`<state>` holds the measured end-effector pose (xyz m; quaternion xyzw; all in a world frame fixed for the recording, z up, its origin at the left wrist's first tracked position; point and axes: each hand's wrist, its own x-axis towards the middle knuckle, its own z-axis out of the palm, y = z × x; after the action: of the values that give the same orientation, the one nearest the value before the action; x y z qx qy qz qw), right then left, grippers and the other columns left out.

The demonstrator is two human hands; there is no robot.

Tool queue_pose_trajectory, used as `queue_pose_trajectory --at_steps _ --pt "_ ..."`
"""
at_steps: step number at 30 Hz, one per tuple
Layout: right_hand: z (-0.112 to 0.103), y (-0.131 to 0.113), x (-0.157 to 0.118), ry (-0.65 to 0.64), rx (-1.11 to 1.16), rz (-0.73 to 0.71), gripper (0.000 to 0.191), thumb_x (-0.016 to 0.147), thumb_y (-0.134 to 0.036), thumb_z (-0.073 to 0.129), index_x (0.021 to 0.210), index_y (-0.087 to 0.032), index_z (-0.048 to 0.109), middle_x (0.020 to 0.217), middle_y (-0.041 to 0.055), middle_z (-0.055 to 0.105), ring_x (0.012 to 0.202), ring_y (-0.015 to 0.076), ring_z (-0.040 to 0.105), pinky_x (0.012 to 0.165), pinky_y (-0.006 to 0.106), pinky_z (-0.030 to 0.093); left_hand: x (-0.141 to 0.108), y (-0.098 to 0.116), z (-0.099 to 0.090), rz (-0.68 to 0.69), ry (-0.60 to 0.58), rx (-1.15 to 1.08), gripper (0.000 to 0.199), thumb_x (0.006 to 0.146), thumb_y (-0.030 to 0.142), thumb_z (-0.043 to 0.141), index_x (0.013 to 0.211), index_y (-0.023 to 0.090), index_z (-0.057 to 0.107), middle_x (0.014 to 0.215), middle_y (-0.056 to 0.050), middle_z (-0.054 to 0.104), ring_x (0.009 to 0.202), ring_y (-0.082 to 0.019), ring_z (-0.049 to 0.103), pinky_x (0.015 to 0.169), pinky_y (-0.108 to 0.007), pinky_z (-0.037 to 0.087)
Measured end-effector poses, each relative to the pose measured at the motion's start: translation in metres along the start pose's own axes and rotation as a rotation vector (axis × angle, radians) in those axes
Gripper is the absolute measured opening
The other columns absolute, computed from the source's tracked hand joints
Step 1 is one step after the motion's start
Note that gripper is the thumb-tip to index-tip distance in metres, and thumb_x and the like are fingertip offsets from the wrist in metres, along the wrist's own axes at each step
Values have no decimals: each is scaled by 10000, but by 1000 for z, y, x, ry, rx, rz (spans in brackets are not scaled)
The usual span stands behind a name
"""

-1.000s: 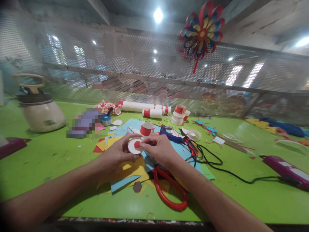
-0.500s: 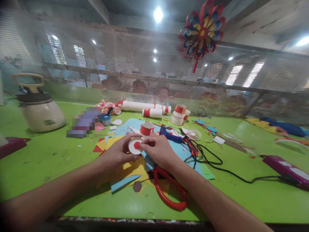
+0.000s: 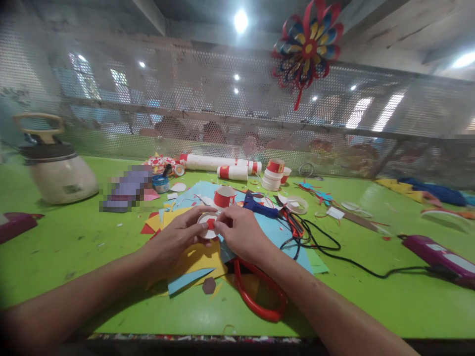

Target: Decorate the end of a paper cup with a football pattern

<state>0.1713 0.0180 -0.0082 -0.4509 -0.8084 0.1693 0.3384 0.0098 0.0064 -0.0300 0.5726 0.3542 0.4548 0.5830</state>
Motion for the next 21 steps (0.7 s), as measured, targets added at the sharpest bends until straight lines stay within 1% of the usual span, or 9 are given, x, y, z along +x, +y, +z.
queue_pose_trajectory --at_steps 3,7,12,17,21 --pt "-1 -1 -1 -5 -61 -42 180 792 -85 574 626 -157 579 645 3 548 618 129 488 591 253 365 0 -1 1 2 -11 -2 299 815 227 584 1112 195 575 959 -54 630 741 -154 600 697 -309 492" --pt "-1 -1 -2 -25 -117 -90 180 812 -90 573 644 -155 569 662 12 558 621 131 490 589 254 351 -1 -1 3 9 -15 -5 279 808 231 614 1081 179 594 930 -47 636 726 -143 576 685 -291 493" --pt "1 0 -2 -19 -159 -119 177 800 -86 595 643 -155 550 655 14 549 612 133 478 577 257 336 -1 -1 5 8 1 -31 249 804 217 616 1052 195 607 891 -37 643 738 -146 572 668 -273 483" --pt "2 1 -3 51 -155 -128 199 772 -82 618 620 -171 526 637 3 543 595 130 463 563 257 330 1 -3 2 -16 10 -78 244 775 214 629 1017 206 608 872 -31 650 710 -141 584 644 -270 482" --pt "-1 4 -2 131 -108 -138 165 808 -110 586 658 -173 556 652 3 562 600 128 474 581 257 369 3 -3 -2 -35 22 -115 290 738 144 621 1022 199 601 880 -33 645 724 -138 588 641 -259 486"
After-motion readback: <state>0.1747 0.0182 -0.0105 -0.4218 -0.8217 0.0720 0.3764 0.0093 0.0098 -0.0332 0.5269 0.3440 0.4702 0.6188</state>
